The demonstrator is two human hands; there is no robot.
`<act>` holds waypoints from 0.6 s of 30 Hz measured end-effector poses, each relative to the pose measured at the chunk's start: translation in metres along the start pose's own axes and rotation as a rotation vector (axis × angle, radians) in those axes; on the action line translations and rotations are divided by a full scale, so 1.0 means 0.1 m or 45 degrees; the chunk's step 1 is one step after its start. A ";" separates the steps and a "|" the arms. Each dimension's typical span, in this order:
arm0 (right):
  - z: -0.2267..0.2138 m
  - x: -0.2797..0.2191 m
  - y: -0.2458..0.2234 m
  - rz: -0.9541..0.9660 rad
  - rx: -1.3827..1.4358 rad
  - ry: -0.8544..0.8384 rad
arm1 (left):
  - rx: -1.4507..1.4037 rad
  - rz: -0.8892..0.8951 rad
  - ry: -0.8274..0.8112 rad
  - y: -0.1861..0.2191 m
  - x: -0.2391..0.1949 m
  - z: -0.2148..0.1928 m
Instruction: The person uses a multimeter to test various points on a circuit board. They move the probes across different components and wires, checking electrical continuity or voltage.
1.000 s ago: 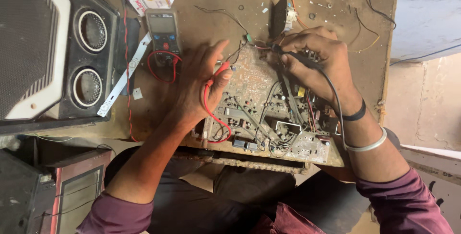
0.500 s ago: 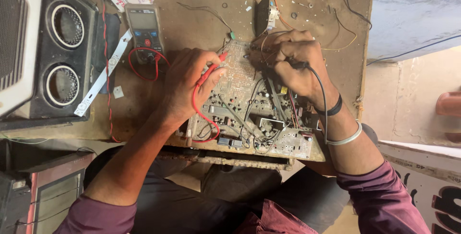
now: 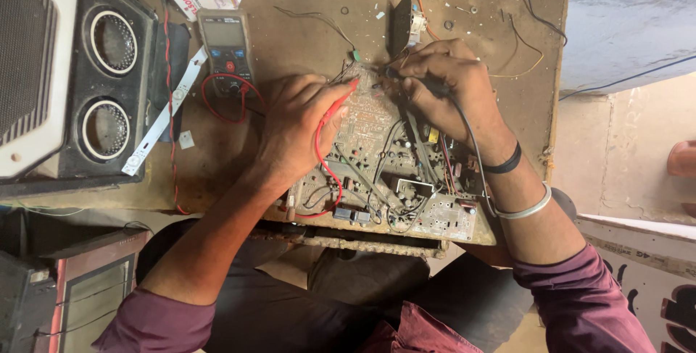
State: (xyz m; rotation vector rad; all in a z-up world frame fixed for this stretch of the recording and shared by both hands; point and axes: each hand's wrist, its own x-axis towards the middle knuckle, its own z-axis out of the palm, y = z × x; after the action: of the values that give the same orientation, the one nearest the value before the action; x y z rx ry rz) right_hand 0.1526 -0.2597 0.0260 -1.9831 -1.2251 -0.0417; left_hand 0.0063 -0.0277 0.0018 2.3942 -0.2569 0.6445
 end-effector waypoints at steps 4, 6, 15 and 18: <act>-0.01 0.08 -0.02 -0.032 0.053 -0.095 | 0.016 -0.002 -0.080 -0.02 0.04 0.00; -0.01 0.06 -0.04 -0.041 -0.012 -0.101 | 0.037 0.017 -0.097 -0.01 0.00 0.00; -0.02 0.02 -0.01 -0.031 -0.030 -0.146 | 0.000 -0.032 -0.136 0.01 0.02 -0.02; -0.02 0.01 0.00 -0.038 -0.012 -0.150 | 0.006 -0.019 -0.144 0.02 0.01 -0.03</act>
State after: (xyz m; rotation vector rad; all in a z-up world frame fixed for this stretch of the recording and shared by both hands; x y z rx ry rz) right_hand 0.1534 -0.2602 0.0281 -1.9992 -1.3318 0.0554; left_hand 0.0059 -0.0276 0.0052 2.4380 -0.2854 0.5039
